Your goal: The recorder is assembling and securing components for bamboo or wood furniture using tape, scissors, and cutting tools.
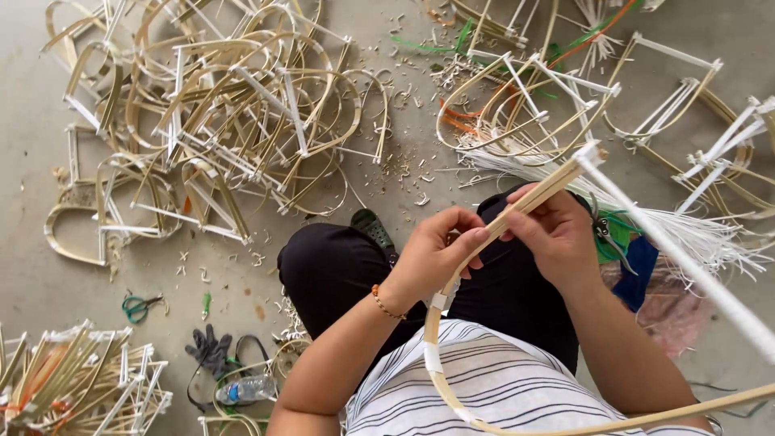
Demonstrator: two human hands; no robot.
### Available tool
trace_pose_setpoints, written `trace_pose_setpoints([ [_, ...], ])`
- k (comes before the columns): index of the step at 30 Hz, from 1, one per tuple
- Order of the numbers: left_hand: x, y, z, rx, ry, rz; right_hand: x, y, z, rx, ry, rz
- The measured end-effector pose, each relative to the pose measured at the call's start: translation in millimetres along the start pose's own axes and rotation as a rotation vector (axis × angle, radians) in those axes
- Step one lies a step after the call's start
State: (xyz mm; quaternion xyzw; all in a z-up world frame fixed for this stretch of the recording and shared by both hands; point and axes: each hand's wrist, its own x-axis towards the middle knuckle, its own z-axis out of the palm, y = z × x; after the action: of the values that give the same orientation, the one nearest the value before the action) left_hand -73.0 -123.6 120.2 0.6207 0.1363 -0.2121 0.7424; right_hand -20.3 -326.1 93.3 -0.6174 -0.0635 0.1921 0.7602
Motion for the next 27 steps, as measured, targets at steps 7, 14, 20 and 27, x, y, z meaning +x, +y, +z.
trace_pose_setpoints([
  [7, -10.1, 6.5, 4.1, 0.274, 0.059, 0.145, -1.3, 3.0, -4.7, -0.037, -0.033, 0.013],
  [14, -6.9, -11.2, -8.7, -0.075, -0.102, 0.056, 1.1, 6.0, -5.4, -0.057, -0.100, -0.029],
  [20, 14.7, -14.7, -20.8, -0.250, -0.149, -0.084, 24.1, 16.5, -6.6, -0.021, -0.108, 0.052],
  [27, 12.7, 12.1, -73.7, -0.471, -0.036, 0.286, 40.9, 56.0, -118.6, -0.247, 0.273, -0.148],
])
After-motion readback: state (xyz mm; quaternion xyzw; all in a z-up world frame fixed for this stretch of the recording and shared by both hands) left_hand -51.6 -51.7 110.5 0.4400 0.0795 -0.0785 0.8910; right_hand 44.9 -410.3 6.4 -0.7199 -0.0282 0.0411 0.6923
